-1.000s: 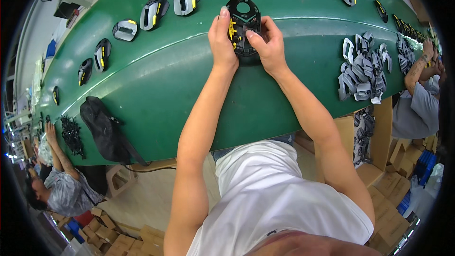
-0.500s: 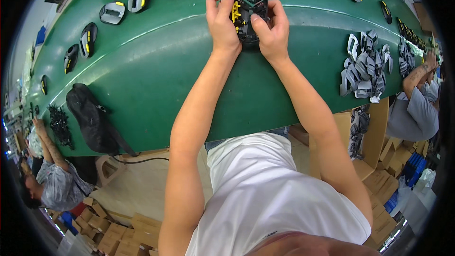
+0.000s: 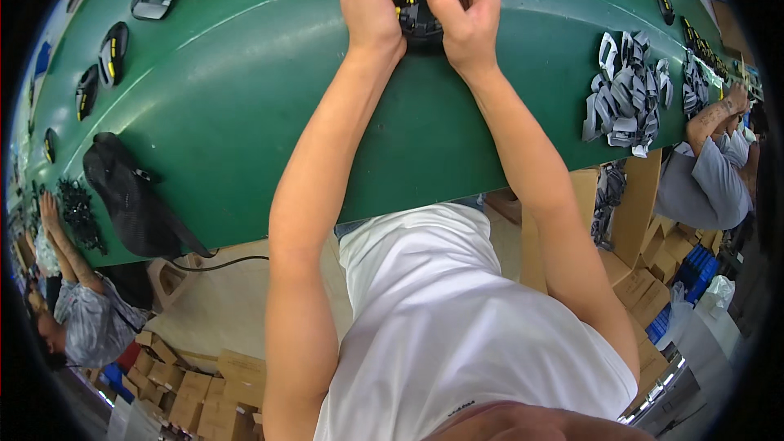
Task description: The person assembles computer mouse parts by fitting and snapping plastic casing pieces together by hand and placing the assembled units onto the conveyor belt.
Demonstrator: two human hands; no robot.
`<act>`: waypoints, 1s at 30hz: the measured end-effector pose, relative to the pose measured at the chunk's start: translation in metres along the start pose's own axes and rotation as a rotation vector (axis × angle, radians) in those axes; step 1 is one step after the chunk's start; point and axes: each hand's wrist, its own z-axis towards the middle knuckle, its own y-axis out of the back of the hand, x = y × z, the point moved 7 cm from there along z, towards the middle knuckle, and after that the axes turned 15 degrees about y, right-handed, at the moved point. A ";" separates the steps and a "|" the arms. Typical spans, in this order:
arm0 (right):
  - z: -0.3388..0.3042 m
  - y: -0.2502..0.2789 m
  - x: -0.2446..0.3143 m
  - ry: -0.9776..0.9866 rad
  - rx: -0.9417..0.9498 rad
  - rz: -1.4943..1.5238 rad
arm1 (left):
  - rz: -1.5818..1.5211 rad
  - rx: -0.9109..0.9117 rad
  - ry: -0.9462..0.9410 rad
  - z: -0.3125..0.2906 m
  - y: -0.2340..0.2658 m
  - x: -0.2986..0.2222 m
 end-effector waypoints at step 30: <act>0.007 0.022 -0.033 -0.498 -0.144 0.568 | 0.034 0.121 0.136 0.019 0.014 0.009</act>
